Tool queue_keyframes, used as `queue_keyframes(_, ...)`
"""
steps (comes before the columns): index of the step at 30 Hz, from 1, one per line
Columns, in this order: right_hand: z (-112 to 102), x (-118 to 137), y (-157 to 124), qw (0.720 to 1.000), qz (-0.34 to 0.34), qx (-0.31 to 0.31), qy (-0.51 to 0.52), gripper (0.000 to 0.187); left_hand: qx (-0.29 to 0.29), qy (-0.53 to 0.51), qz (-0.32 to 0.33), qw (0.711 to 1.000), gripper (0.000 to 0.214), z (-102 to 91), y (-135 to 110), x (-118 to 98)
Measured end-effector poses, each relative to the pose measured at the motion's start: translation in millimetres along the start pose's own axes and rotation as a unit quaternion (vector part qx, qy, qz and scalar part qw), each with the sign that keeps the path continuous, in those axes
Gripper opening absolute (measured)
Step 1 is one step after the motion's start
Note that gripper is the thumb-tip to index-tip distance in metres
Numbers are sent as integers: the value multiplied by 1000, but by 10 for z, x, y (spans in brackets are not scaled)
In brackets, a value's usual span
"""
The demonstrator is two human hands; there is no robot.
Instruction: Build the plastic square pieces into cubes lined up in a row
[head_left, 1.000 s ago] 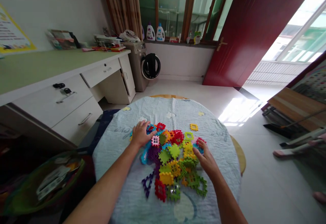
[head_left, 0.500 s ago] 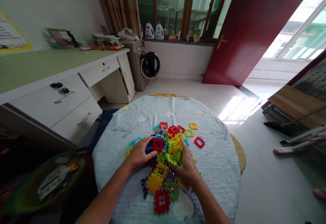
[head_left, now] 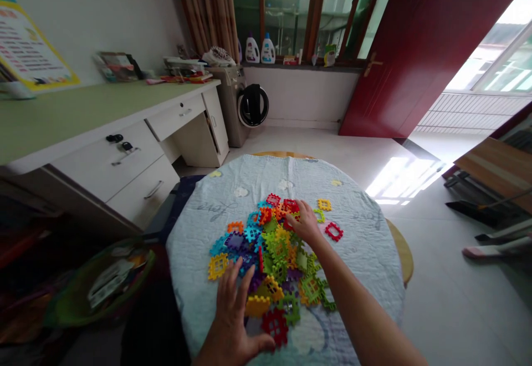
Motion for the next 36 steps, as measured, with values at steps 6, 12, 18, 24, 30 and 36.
queue_keyframes(6,338,285,6,987,-47,135,-68,57,35,59,23,997,102,223,4,-125)
queue_keyframes(12,249,338,-357,976,-135,170,-14,44,-22,87,-1,996,77,79,250,158)
queue_keyframes(18,-107,-124,-708,993,-82,89,-11,37,-106,81,-66,989,78,-200,310,414)
queue_keyframes(24,-80,0,-1430,988,-118,100,-25,97,-104,71,-81,989,74,-163,258,462)
queue_keyframes(30,90,27,-1472,988,-123,94,-3,94,-42,53,-51,996,79,71,319,305)
queue_keyframes(36,3,-264,-1107,998,-57,-9,11,54,-90,111,-21,990,71,-39,360,-11)
Point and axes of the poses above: each hand's wrist, its own y-axis towards the middle knuckle, its own z-axis out of the palm, x = y × z, the point moved 7 cm from there along y, towards the middle knuckle, and after that the axes turned 4 degrees about -y, right-handed, at the moved point
